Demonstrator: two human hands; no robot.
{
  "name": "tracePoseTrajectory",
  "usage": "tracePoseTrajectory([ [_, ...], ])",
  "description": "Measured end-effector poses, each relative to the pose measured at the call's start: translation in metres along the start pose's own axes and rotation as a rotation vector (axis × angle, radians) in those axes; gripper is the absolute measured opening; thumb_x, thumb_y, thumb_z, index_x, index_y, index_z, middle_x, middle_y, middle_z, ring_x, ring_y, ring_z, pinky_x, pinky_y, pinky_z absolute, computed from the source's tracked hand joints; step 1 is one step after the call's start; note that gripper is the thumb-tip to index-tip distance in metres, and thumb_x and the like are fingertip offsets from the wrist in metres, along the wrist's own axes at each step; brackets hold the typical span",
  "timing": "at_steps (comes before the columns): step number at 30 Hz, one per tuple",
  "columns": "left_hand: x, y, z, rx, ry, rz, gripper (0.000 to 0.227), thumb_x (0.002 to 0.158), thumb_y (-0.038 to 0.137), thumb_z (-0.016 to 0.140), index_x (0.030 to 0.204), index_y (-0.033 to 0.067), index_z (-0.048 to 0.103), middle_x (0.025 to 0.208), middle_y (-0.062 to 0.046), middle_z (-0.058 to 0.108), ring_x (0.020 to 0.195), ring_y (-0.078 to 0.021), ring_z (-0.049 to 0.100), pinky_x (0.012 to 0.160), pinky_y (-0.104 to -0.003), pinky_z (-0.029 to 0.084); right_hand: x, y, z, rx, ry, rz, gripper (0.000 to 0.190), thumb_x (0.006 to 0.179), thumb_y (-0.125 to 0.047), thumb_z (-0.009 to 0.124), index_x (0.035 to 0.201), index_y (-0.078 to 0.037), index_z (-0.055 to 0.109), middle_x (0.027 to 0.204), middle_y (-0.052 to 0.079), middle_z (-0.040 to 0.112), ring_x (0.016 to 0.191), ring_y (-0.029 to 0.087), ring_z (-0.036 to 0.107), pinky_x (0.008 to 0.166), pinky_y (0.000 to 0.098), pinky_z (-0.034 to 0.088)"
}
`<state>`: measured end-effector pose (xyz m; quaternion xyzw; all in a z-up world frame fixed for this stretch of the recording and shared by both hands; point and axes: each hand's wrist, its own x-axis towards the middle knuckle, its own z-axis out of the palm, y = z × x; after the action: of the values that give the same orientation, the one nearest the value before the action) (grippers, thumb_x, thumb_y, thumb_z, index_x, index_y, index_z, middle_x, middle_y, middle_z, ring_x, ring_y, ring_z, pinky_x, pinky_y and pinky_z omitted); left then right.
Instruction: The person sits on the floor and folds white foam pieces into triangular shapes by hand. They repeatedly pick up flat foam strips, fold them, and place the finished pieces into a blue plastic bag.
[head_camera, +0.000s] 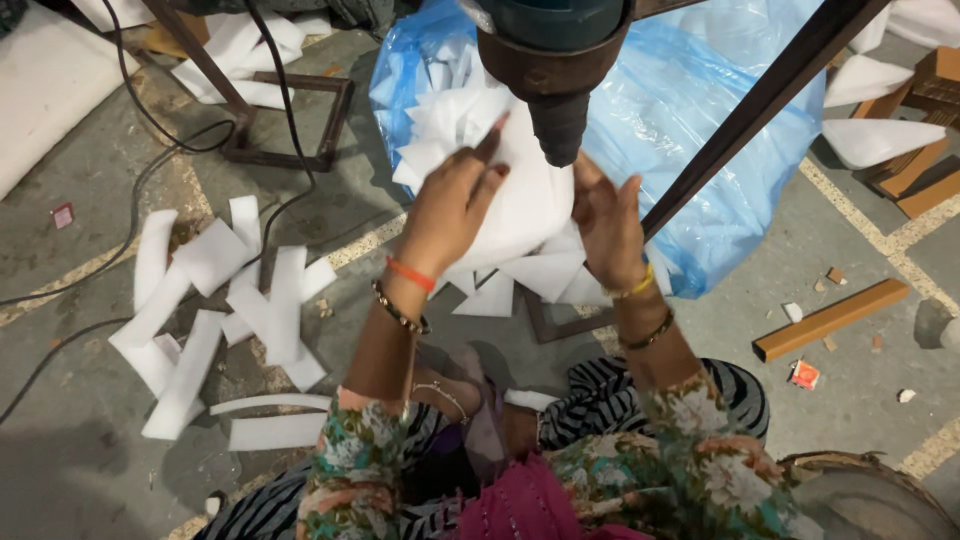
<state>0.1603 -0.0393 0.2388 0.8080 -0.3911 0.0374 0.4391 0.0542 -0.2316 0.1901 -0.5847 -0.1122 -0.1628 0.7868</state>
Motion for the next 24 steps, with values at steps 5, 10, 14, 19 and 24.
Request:
tracePoseTrajectory([
  [5, 0.023, 0.032, -0.022, 0.034, 0.067, 0.102, 0.044, 0.111, 0.029, 0.057, 0.148, 0.0051, 0.052, 0.107, -0.021, 0.069, 0.099, -0.0386, 0.066, 0.086, -0.045, 0.052, 0.020, -0.041, 0.012, -0.088, 0.068, 0.014, 0.112, 0.098, -0.083, 0.018, 0.163, 0.004, 0.039, 0.157, 0.018, 0.054, 0.137, 0.025, 0.055, 0.119, 0.0370, 0.040],
  [10, -0.003, 0.070, -0.045, 0.050, -0.144, -0.112, 0.040, 0.107, 0.032, 0.056, 0.135, 0.0028, 0.058, 0.105, -0.022, 0.071, 0.094, -0.0351, 0.070, 0.083, -0.043, 0.054, -0.016, -0.058, 0.033, -0.229, 0.069, 0.006, 0.113, 0.096, -0.084, 0.015, 0.162, 0.006, 0.034, 0.159, 0.021, 0.050, 0.141, 0.026, 0.055, 0.119, 0.0388, 0.042],
  [14, -0.058, 0.085, -0.035, -0.027, -0.166, -0.192, 0.056, 0.101, 0.029, 0.055, 0.152, 0.0071, 0.048, 0.105, -0.020, 0.073, 0.090, -0.0323, 0.072, 0.079, -0.042, 0.055, -0.069, -0.052, 0.047, -0.628, 0.075, -0.099, 0.098, 0.107, -0.074, 0.016, 0.159, 0.006, 0.037, 0.158, 0.025, 0.051, 0.144, 0.029, 0.056, 0.121, 0.0396, 0.044],
  [19, -0.141, 0.072, 0.012, -0.249, 0.072, -0.205, 0.057, 0.106, 0.024, 0.057, 0.156, 0.0009, 0.041, 0.135, -0.024, 0.065, 0.115, -0.0300, 0.071, 0.094, -0.037, 0.056, -0.115, -0.024, 0.064, -0.861, 0.025, 0.023, 0.074, 0.105, -0.050, 0.045, 0.159, 0.001, 0.037, 0.127, 0.016, 0.068, 0.099, 0.022, 0.069, 0.093, 0.0323, 0.057],
  [24, -0.204, 0.049, 0.056, -0.573, 0.160, -0.402, 0.062, 0.108, 0.023, 0.053, 0.159, -0.0055, 0.031, 0.155, -0.024, 0.052, 0.134, -0.0267, 0.060, 0.105, -0.033, 0.049, -0.134, -0.017, 0.078, -0.963, -0.111, -0.035, 0.059, 0.102, -0.023, 0.061, 0.154, -0.001, 0.044, 0.151, 0.023, 0.055, 0.125, 0.037, 0.066, 0.100, 0.0381, 0.054],
])
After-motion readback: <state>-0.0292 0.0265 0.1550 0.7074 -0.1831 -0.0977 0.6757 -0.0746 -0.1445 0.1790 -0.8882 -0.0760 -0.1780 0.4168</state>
